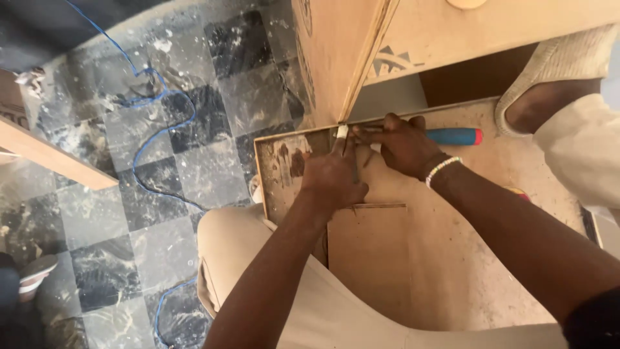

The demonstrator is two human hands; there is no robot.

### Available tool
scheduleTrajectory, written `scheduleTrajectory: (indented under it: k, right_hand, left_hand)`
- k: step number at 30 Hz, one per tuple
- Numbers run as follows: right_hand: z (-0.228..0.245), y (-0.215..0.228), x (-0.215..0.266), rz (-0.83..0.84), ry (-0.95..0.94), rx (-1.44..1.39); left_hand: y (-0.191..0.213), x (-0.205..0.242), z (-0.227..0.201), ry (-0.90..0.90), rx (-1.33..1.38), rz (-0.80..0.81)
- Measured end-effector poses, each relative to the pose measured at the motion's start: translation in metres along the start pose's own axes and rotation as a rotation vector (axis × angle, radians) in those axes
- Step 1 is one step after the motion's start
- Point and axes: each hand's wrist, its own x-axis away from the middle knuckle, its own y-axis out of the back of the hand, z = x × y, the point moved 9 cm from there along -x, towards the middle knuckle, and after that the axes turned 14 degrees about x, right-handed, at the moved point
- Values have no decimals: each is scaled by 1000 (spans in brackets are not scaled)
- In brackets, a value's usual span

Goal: Applying adhesive and scraping edges of plywood panels in a woodworking workshop.

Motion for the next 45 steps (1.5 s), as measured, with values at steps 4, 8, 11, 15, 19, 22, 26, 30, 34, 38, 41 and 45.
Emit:
scheduleTrajectory:
  k: [4, 8, 11, 15, 19, 22, 26, 30, 34, 38, 41, 45]
  right_hand:
    - [8, -16, 8, 232, -6, 135]
    - [40, -28, 65, 160, 167, 84]
    - [40, -40, 72, 264, 180, 76]
    - [24, -29, 33, 208, 149, 151]
    - [6, -2, -3, -64, 115, 51]
    - [22, -3, 10, -76, 156, 76]
    - [41, -43, 64, 266, 177, 322]
    - [33, -56, 66, 277, 172, 227]
    - [16, -2, 10, 189, 40, 112]
    - [7, -6, 0, 11, 74, 116]
    - [24, -12, 26, 70, 94, 97]
    - [44, -17, 67, 264, 166, 142]
  left_hand:
    - [-12, 6, 4, -25, 77, -14]
    - [-32, 75, -11, -207, -9, -347]
    - [-32, 82, -19, -282, -29, -332]
    - [-25, 47, -8, 21, 25, 162]
    - [-20, -15, 15, -37, -21, -29]
    - [-27, -3, 14, -33, -21, 9]
    - [-48, 66, 0, -38, 48, 79]
    - [-40, 63, -6, -36, 64, 61]
    - [-17, 7, 6, -5, 15, 57]
    - [-10, -5, 10, 43, 11, 22]
    - [-25, 27, 5, -5, 8, 10]
    - [-59, 68, -5, -89, 91, 29]
